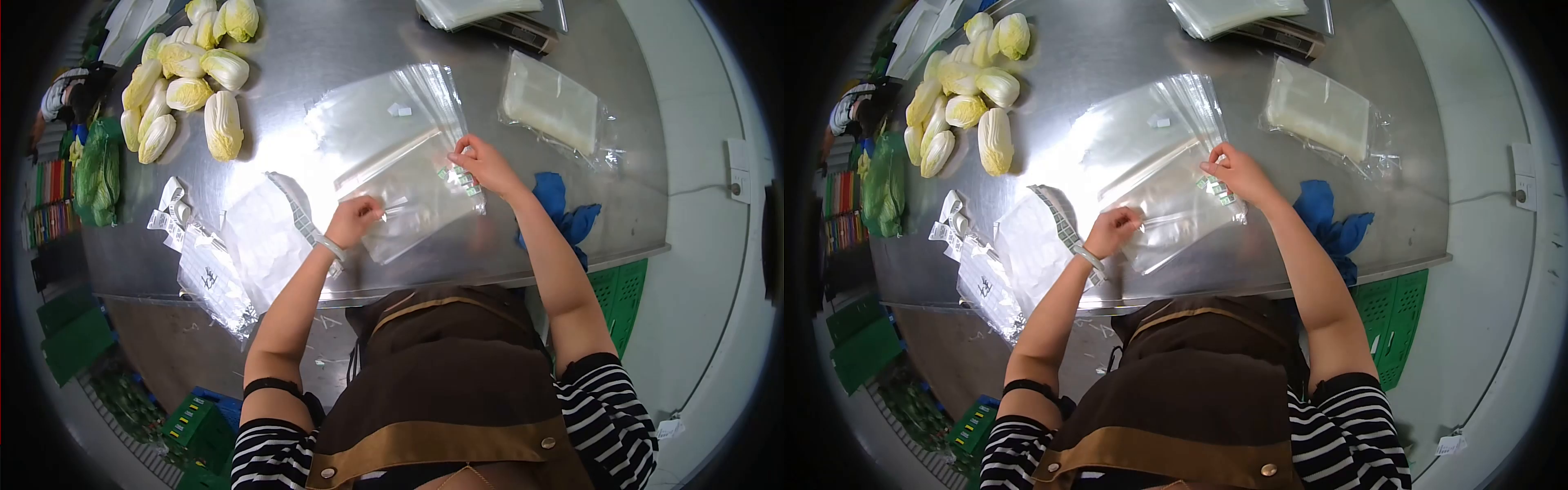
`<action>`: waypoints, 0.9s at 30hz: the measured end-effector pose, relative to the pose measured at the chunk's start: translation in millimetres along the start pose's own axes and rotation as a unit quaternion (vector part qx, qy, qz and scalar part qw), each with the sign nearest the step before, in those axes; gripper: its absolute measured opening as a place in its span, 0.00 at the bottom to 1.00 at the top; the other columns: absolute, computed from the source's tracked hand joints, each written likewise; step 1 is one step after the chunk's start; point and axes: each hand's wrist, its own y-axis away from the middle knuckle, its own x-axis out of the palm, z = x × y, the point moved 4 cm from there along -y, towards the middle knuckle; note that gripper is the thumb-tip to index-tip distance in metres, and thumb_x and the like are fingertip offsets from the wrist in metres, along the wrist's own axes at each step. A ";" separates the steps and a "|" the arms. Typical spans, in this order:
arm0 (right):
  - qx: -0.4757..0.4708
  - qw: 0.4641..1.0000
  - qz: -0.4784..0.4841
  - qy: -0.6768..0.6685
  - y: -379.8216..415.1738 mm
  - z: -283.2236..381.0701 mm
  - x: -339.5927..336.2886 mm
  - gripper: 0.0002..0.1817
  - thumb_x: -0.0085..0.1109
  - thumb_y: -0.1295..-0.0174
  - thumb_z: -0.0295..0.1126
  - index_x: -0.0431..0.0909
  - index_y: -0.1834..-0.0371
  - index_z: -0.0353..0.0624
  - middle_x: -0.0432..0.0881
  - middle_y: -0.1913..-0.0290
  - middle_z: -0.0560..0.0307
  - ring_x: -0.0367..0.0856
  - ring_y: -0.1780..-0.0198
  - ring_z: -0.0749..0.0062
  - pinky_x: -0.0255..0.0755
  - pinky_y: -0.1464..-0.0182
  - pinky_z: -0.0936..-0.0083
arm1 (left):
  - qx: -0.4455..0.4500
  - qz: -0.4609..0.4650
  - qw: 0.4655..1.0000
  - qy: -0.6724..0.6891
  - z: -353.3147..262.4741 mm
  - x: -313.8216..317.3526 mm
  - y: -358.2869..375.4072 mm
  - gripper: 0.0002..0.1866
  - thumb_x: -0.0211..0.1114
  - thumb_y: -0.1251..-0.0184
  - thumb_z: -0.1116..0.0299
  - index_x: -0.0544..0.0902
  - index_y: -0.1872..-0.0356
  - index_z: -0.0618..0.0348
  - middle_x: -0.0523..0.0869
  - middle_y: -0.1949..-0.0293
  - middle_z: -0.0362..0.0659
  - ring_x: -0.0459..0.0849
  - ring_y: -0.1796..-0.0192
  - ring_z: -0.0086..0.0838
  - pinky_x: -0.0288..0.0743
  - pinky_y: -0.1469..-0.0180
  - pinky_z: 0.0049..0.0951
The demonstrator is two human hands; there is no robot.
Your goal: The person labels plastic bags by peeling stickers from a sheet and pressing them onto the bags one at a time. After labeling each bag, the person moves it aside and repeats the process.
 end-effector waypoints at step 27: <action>-0.157 0.947 -0.017 0.281 -6.0 4.3 26.1 0.13 0.57 0.38 0.31 0.66 0.54 0.42 0.83 0.70 0.48 0.85 0.64 0.54 0.73 0.62 0.63 | 0.086 -0.440 0.894 -0.008 -29.1 -60.4 18.0 0.08 0.55 0.27 0.67 0.77 0.63 0.60 0.77 0.71 0.36 0.73 0.68 0.22 0.69 0.63 0.24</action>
